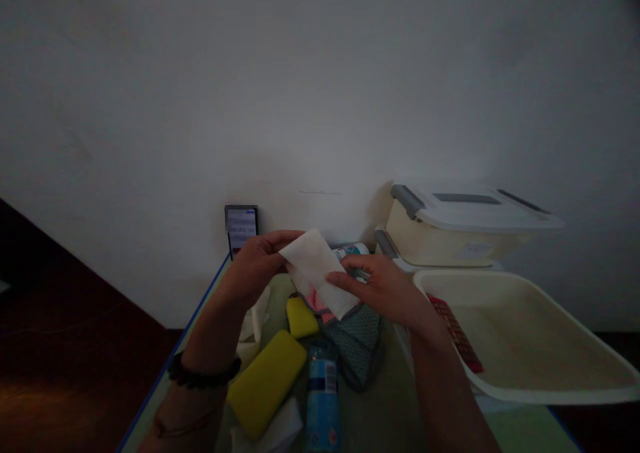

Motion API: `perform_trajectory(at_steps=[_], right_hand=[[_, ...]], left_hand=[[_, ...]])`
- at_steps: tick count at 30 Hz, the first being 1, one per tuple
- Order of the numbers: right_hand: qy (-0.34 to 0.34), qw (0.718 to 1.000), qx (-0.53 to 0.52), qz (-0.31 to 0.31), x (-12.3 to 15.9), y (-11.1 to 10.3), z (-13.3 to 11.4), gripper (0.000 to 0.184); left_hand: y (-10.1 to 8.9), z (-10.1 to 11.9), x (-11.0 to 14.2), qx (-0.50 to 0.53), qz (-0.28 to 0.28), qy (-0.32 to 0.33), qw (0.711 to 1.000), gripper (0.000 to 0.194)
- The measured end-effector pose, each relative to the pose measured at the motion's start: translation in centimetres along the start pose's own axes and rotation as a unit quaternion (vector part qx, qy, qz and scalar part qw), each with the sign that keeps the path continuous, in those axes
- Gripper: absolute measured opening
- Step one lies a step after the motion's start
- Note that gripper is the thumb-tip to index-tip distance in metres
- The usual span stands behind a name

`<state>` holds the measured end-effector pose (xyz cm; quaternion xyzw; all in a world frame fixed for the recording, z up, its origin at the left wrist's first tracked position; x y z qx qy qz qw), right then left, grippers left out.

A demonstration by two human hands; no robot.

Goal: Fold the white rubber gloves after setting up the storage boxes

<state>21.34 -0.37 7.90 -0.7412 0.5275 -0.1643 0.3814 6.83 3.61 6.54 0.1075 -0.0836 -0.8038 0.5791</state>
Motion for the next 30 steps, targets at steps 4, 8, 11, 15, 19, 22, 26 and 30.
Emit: perform_trajectory(at_steps=[4, 8, 11, 15, 19, 22, 26, 30], right_hand=[[0.01, 0.999, 0.036, -0.005, 0.3, 0.0, -0.3, 0.029], [0.017, 0.999, 0.024, -0.014, 0.6, 0.1, -0.6, 0.023], [0.012, 0.998, -0.051, 0.019, 0.8, -0.6, -0.5, 0.029], [-0.006, 0.992, -0.093, 0.084, 1.1, -1.7, -0.3, 0.036], [-0.025, 0.987, -0.113, 0.107, 1.0, -2.0, -0.9, 0.027], [-0.029, 0.987, -0.111, 0.109, 0.9, -2.0, -1.3, 0.019], [-0.026, 0.984, -0.121, 0.126, 1.0, -2.3, -1.3, 0.016], [-0.017, 0.98, -0.115, 0.161, 1.2, -2.8, -0.9, 0.016]], left_hand=[[-0.5, 0.1, -0.1, -0.036, 0.008, 0.002, 0.999, 0.014], [0.3, -0.2, 0.1, -0.059, -0.01, 0.003, 0.998, 0.012], [0.7, -0.1, 0.2, -0.081, -0.02, 0.017, 0.996, 0.016], [1.0, 0.1, 0.3, -0.088, -0.019, 0.021, 0.996, 0.02], [1.8, 0.1, 0.5, -0.078, -0.036, 0.019, 0.996, 0.016], [2.4, -0.1, 0.6, -0.069, -0.057, 0.017, 0.996, 0.011], [2.7, -0.1, 0.7, -0.061, -0.071, 0.016, 0.996, 0.01], [3.2, 0.3, 0.9, -0.07, -0.096, 0.025, 0.993, 0.007]])
Point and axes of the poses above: each hand's wrist, its own x-axis away from the middle knuckle, its own y-axis out of the palm, z = x × y, the point moved 8 cm from there along -x, towards the middle knuckle, and after that the axes turned 1 degree about x, right-handed, at the moved point
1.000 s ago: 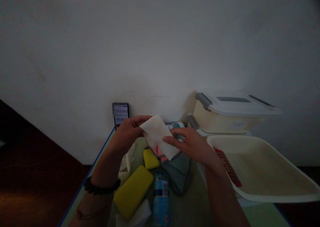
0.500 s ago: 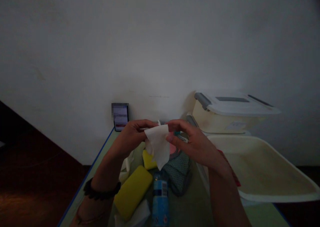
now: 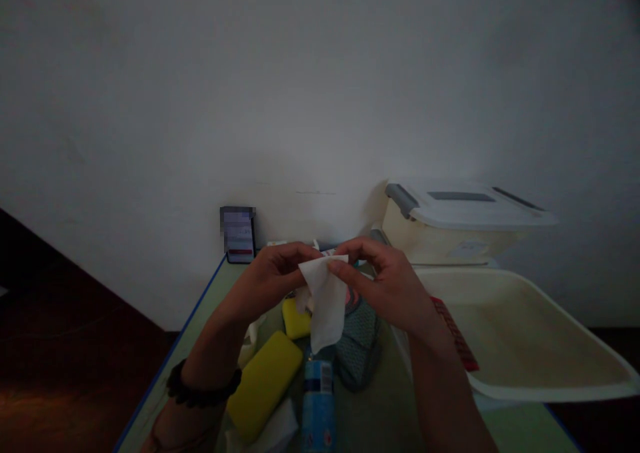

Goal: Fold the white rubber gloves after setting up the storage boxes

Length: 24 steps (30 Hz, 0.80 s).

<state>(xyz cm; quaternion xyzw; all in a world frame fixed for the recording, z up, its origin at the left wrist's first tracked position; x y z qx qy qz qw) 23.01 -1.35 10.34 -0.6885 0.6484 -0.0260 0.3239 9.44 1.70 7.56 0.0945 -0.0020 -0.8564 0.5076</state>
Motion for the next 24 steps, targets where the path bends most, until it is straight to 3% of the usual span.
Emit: perform_trajectory(at_steps=[9, 18, 24], right_hand=[[-0.024, 0.999, -0.007, 0.038, 0.1, -0.8, -0.2, 0.013], [-0.005, 0.999, -0.029, 0.038, 0.1, -1.0, 0.0, 0.013], [0.007, 0.998, -0.058, 0.021, 0.2, -0.8, 0.1, 0.013]], left_hand=[[-0.7, 0.0, 0.3, -0.06, 0.046, 0.017, 0.997, 0.015], [0.2, 0.2, 0.6, -0.005, 0.018, 0.019, 1.0, 0.025], [1.2, 0.2, 0.6, 0.029, 0.024, 0.007, 0.999, 0.016]])
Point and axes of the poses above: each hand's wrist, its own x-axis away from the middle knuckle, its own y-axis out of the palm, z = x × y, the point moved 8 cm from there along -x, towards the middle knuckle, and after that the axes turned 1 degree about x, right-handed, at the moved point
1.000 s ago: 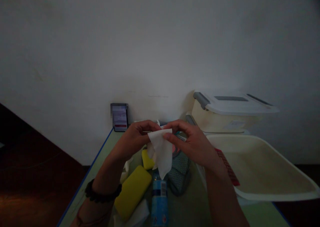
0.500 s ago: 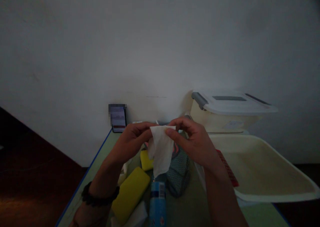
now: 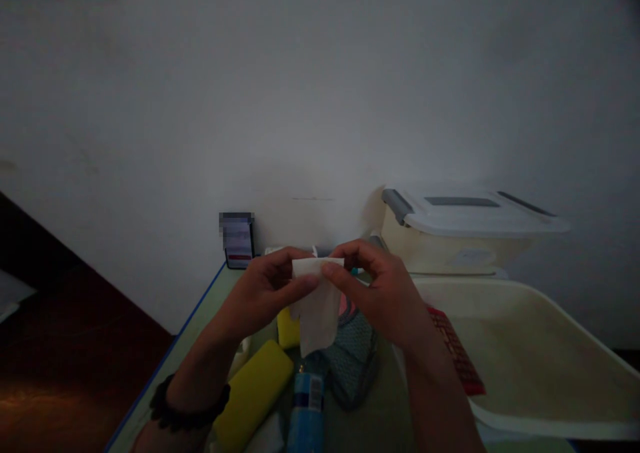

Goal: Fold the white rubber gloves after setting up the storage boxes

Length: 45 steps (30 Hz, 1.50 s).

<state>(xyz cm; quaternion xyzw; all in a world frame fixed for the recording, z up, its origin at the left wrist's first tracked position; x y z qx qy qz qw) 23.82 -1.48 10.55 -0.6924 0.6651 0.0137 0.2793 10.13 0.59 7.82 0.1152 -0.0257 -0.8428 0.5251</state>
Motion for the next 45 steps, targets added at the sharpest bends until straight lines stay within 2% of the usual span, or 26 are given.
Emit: perform_trajectory(at_steps=[3, 7, 11, 16, 21, 28, 31, 37, 45], right_hand=[[0.007, 0.999, -0.026, -0.028, 0.0, 0.2, 0.1, 0.015], [0.026, 0.996, -0.046, -0.065, 0.1, 0.2, 0.6, 0.018], [0.039, 0.995, -0.057, -0.077, 0.3, 0.0, 1.0, 0.019], [0.056, 0.994, -0.078, -0.049, 0.4, 0.5, 1.2, 0.017], [0.042, 0.997, -0.062, -0.037, 0.3, 1.3, 0.7, 0.015], [0.005, 0.995, -0.04, -0.087, 0.6, 1.8, -0.5, 0.015], [-0.005, 0.994, -0.065, -0.089, 0.5, 2.2, -0.7, 0.015], [-0.023, 0.993, -0.104, -0.043, 0.1, 2.7, -1.0, 0.013], [-0.018, 0.993, -0.103, -0.06, 0.3, 3.1, -0.8, 0.017]], left_hand=[[0.0, -0.6, -0.2, 0.01, 0.023, -0.01, 1.0, 0.011], [-0.1, -1.7, -0.6, 0.022, 0.049, -0.027, 0.998, 0.015], [0.1, -2.1, -0.9, 0.022, 0.045, -0.037, 0.998, 0.015], [0.0, -1.5, -0.8, 0.017, 0.037, -0.026, 0.999, 0.011], [-0.2, -0.6, -0.4, 0.002, 0.016, -0.016, 1.0, 0.01], [-0.7, 0.8, 0.0, -0.055, -0.004, 0.025, 0.998, 0.014], [-1.5, 1.0, 0.1, -0.069, 0.001, 0.033, 0.997, 0.017], [-2.1, 1.2, 0.1, -0.059, 0.011, 0.043, 0.997, 0.017], [-2.0, 1.3, 0.3, -0.073, 0.019, 0.045, 0.996, 0.017]])
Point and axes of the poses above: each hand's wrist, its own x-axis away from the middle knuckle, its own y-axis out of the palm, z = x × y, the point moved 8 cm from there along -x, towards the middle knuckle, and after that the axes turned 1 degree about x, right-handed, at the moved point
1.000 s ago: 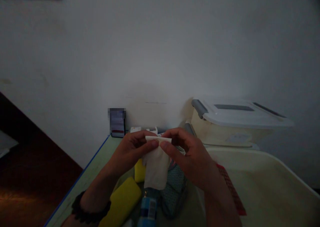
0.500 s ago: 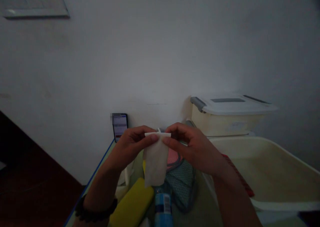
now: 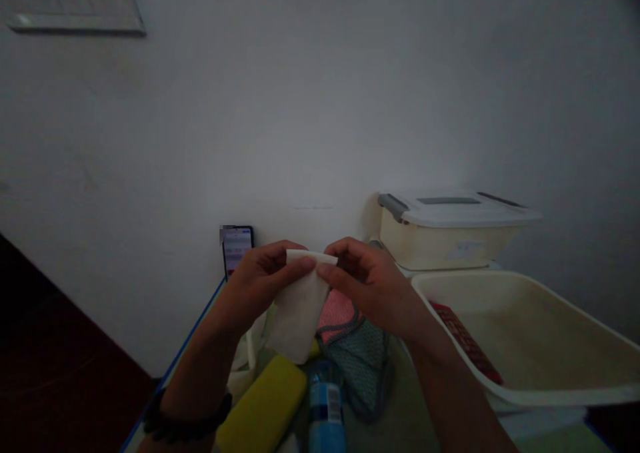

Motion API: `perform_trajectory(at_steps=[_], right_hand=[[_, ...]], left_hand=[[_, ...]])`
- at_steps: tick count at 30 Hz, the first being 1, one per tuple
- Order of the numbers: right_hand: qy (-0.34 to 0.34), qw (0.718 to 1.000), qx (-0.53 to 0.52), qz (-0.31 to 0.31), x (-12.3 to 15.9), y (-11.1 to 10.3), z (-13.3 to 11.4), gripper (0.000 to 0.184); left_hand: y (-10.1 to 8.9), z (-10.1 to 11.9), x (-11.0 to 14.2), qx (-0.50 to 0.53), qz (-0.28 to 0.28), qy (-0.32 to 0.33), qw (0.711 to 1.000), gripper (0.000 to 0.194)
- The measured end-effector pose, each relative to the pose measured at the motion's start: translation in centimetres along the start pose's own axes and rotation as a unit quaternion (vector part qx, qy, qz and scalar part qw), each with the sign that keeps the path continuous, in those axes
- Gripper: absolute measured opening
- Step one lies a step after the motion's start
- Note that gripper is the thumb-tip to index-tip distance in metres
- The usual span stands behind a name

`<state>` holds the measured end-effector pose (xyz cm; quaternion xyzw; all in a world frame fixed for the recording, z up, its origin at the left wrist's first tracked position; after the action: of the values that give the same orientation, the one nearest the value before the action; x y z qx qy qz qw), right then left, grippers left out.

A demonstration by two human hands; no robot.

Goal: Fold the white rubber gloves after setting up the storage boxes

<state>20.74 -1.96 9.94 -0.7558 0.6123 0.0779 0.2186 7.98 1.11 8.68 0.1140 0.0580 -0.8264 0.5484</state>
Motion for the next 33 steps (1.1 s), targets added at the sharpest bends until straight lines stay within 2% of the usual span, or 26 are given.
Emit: perform_trajectory(at_steps=[16, 33], right_hand=[[0.007, 1.0, -0.004, -0.019, 0.4, 0.3, -0.3, 0.024], [-0.008, 0.999, -0.033, 0.015, 0.2, -0.5, -0.8, 0.014]], left_hand=[[0.6, 0.2, 0.4, 0.037, -0.007, -0.021, 0.999, 0.019], [1.3, 0.8, 0.3, 0.009, 0.015, -0.002, 1.0, 0.02]])
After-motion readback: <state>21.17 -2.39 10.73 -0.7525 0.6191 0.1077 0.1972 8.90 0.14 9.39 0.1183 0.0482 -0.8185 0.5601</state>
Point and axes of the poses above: each hand's wrist, its own x-axis away from the middle knuckle, its own y-axis out of the palm, z = x × y, the point moved 8 cm from there along -x, towards the middle knuckle, and after that the axes turned 1 degree about x, right-handed, at the moved point
